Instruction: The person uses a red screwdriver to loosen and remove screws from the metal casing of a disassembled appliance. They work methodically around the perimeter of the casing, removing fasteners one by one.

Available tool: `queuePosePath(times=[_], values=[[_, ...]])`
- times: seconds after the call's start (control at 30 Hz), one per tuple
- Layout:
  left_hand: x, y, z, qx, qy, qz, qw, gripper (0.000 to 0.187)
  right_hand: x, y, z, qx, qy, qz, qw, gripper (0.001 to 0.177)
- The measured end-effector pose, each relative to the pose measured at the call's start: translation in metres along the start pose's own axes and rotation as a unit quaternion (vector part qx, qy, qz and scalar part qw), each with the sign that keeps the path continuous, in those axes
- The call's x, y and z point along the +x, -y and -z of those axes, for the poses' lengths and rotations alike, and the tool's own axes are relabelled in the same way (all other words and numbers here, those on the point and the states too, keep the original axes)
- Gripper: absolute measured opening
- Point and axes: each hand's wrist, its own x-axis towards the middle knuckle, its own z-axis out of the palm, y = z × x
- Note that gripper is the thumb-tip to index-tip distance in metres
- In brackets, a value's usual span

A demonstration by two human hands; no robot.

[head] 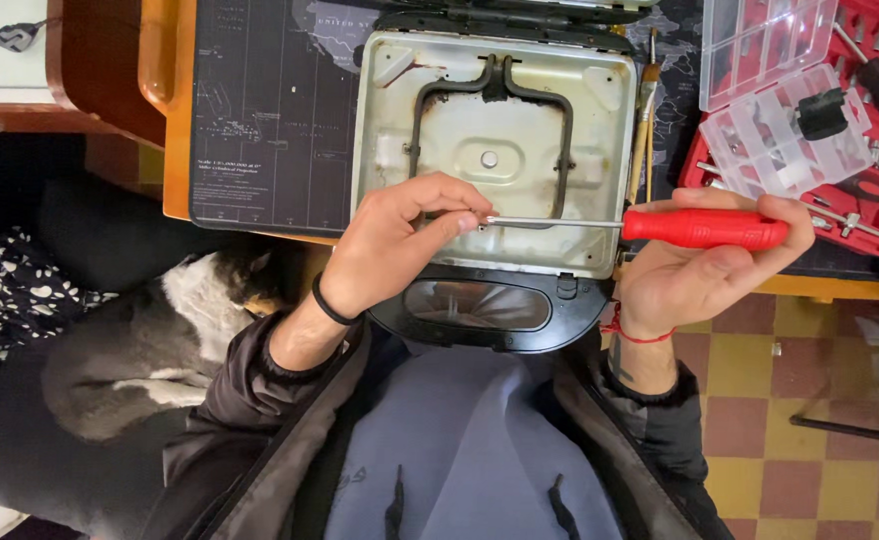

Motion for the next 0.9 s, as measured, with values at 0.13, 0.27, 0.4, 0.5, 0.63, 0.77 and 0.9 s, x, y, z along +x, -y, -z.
queuePosePath(times=[0.13, 0.27, 0.4, 0.5, 0.63, 0.77, 0.9], values=[[-0.004, -0.007, -0.002, 0.026, -0.001, -0.004, 1.000, 0.022, 0.001, 0.001, -0.002, 0.004, -0.007, 0.014, 1.000, 0.051], [-0.005, -0.012, -0.001, 0.062, 0.017, -0.035, 0.997, 0.028, 0.000, 0.002, -0.001, 0.005, 0.002, 0.023, 1.000, 0.052], [-0.004, 0.001, -0.001, 0.103, 0.019, -0.084, 0.991, 0.026, 0.003, 0.004, -0.005, 0.010, 0.008, 0.025, 1.000, 0.053], [-0.003, 0.017, -0.003, 0.175, -0.013, -0.182, 0.967, 0.020, 0.006, 0.011, -0.008, -0.012, 0.027, 0.020, 0.999, 0.052], [-0.005, 0.014, -0.001, 0.196, 0.001, -0.159, 0.967, 0.024, 0.009, 0.013, -0.008, -0.004, 0.034, 0.027, 0.999, 0.049], [-0.004, 0.012, 0.001, 0.237, -0.008, -0.217, 0.947, 0.018, 0.013, 0.018, 0.004, -0.012, 0.099, 0.027, 0.995, 0.050], [-0.002, 0.012, 0.000, 0.290, -0.032, -0.268, 0.918, 0.024, 0.009, 0.003, 0.039, 0.058, 0.197, -0.028, 0.978, 0.052]])
